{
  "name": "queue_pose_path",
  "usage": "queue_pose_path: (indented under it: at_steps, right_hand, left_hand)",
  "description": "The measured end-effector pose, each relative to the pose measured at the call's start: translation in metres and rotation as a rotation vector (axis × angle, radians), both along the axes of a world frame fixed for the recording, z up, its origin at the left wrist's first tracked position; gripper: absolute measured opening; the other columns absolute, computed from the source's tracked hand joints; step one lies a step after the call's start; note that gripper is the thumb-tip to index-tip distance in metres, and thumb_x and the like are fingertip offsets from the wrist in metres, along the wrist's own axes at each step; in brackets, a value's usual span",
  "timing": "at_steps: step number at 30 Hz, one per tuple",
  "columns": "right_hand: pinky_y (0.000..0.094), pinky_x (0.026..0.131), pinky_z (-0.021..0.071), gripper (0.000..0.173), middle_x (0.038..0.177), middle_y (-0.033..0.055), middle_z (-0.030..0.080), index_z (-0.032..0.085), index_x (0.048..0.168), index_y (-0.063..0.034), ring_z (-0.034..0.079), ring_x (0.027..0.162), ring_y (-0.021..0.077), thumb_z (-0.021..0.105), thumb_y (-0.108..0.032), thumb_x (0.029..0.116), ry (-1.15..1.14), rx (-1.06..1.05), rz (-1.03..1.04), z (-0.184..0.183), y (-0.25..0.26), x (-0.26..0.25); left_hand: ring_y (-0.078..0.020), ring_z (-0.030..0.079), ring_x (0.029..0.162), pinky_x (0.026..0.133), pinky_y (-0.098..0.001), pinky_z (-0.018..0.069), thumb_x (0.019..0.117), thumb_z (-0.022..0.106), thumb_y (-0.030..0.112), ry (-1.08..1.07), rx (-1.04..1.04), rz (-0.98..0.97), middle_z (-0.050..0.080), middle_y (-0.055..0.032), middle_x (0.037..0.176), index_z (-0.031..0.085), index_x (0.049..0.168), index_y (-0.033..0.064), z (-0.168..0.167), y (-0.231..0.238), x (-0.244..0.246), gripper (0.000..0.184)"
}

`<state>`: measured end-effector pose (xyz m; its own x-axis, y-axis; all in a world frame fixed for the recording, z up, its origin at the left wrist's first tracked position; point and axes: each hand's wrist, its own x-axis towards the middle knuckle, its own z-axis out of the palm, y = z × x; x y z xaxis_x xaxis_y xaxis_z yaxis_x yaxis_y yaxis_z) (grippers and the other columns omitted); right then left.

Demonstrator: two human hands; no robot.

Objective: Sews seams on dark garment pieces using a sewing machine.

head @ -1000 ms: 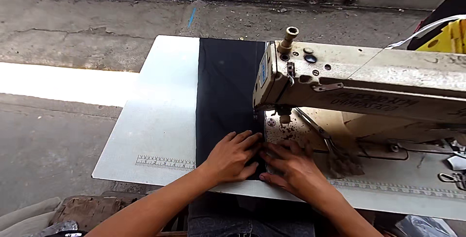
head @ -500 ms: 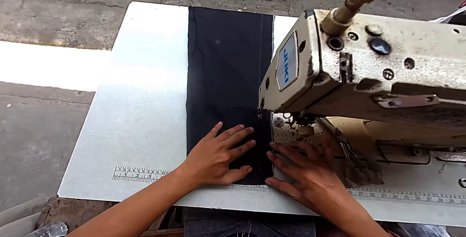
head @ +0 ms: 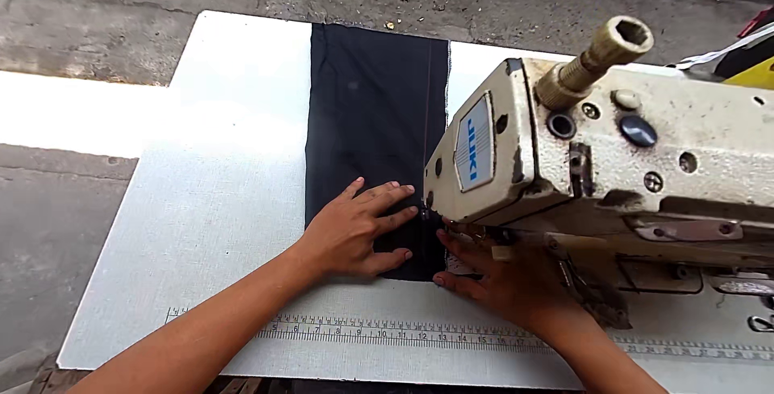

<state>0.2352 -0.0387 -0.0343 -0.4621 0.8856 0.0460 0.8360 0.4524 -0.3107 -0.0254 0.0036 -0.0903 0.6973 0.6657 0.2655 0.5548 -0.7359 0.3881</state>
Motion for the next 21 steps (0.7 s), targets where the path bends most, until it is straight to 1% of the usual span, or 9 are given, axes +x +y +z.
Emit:
queue_pose_path:
  at_steps: [3, 4, 6, 7, 10, 12, 15, 18, 21]
  right_hand:
    - [0.0770, 0.092, 0.0373, 0.060, 0.121, 0.0156, 0.072, 0.074, 0.128, -0.0209, 0.066, 0.110, 0.0459, 0.054, -0.065, 0.0921, 0.012, -0.002, -0.024, 0.001, 0.007, 0.000]
    - [0.0754, 0.094, 0.0382, 0.060, 0.120, 0.0164, 0.072, 0.075, 0.127, -0.0211, 0.066, 0.110, 0.0452, 0.054, -0.065, 0.0918, 0.012, -0.007, -0.038, 0.001, 0.009, 0.001]
    - [0.0728, 0.099, 0.0388, 0.061, 0.120, 0.0182, 0.072, 0.075, 0.125, -0.0171, 0.065, 0.114, 0.0441, 0.056, -0.064, 0.0918, 0.016, -0.042, -0.064, 0.002, 0.012, 0.001]
    - [0.0712, 0.100, 0.0394, 0.062, 0.118, 0.0194, 0.072, 0.076, 0.124, -0.0139, 0.065, 0.114, 0.0442, 0.057, -0.063, 0.0916, 0.021, -0.060, -0.075, 0.003, 0.014, 0.001]
    - [0.0646, 0.100, 0.0451, 0.063, 0.117, 0.0210, 0.072, 0.075, 0.123, -0.0094, 0.065, 0.115, 0.0422, 0.060, -0.061, 0.0909, 0.024, -0.098, -0.107, 0.006, 0.017, 0.000]
    - [0.0631, 0.101, 0.0462, 0.065, 0.119, 0.0217, 0.071, 0.073, 0.126, -0.0070, 0.065, 0.117, 0.0418, 0.060, -0.060, 0.0916, 0.008, -0.146, -0.123, 0.008, 0.020, -0.001]
    - [0.0614, 0.102, 0.0463, 0.061, 0.120, 0.0222, 0.071, 0.072, 0.125, -0.0032, 0.065, 0.117, 0.0406, 0.063, -0.054, 0.0926, 0.028, -0.210, -0.152, 0.011, 0.023, -0.002]
    - [0.0614, 0.103, 0.0443, 0.061, 0.123, 0.0240, 0.069, 0.070, 0.129, -0.0027, 0.063, 0.120, 0.0422, 0.063, -0.052, 0.0953, -0.004, -0.299, -0.189, 0.019, 0.026, -0.006]
    - [0.0605, 0.098, 0.0486, 0.062, 0.117, 0.0218, 0.072, 0.073, 0.124, -0.0038, 0.067, 0.114, 0.0398, 0.059, -0.057, 0.0943, 0.005, -0.211, -0.203, 0.008, 0.024, -0.009]
  left_hand:
    - [-0.0238, 0.052, 0.140, 0.113, -0.0588, 0.0385, 0.1019, 0.045, 0.053, -0.013, 0.022, -0.004, 0.059, -0.0054, 0.148, 0.071, 0.131, 0.0203, -0.001, 0.010, 0.000, 0.051]
    - [-0.0236, 0.051, 0.140, 0.113, -0.0585, 0.0380, 0.1016, 0.046, 0.054, -0.010, 0.021, -0.004, 0.058, -0.0052, 0.148, 0.071, 0.132, 0.0207, -0.001, 0.013, 0.000, 0.051]
    - [-0.0237, 0.051, 0.141, 0.114, -0.0589, 0.0370, 0.1014, 0.046, 0.054, -0.008, 0.021, -0.007, 0.057, -0.0054, 0.149, 0.070, 0.133, 0.0208, -0.001, 0.018, 0.000, 0.052]
    - [-0.0239, 0.051, 0.141, 0.114, -0.0592, 0.0370, 0.1013, 0.046, 0.054, -0.010, 0.025, -0.009, 0.058, -0.0057, 0.149, 0.070, 0.133, 0.0205, -0.001, 0.020, 0.000, 0.052]
    - [-0.0256, 0.052, 0.140, 0.113, -0.0594, 0.0381, 0.1001, 0.047, 0.054, -0.016, 0.038, -0.018, 0.059, -0.0068, 0.147, 0.071, 0.132, 0.0198, -0.001, 0.028, 0.000, 0.052]
    - [-0.0266, 0.052, 0.140, 0.112, -0.0599, 0.0380, 0.1002, 0.045, 0.055, -0.001, 0.038, -0.031, 0.058, -0.0074, 0.148, 0.071, 0.133, 0.0195, 0.001, 0.033, 0.000, 0.054]
    - [-0.0273, 0.051, 0.141, 0.112, -0.0611, 0.0375, 0.1003, 0.044, 0.055, 0.003, 0.029, -0.036, 0.057, -0.0079, 0.149, 0.070, 0.133, 0.0195, 0.001, 0.039, 0.001, 0.055]
    - [-0.0273, 0.051, 0.141, 0.112, -0.0614, 0.0370, 0.0999, 0.045, 0.055, -0.007, 0.033, -0.056, 0.058, -0.0081, 0.149, 0.071, 0.133, 0.0189, 0.001, 0.045, -0.001, 0.055]
    - [-0.0291, 0.052, 0.140, 0.112, -0.0627, 0.0360, 0.0986, 0.045, 0.054, -0.013, 0.054, -0.136, 0.058, -0.0099, 0.148, 0.071, 0.131, 0.0161, -0.001, 0.059, -0.003, 0.056]
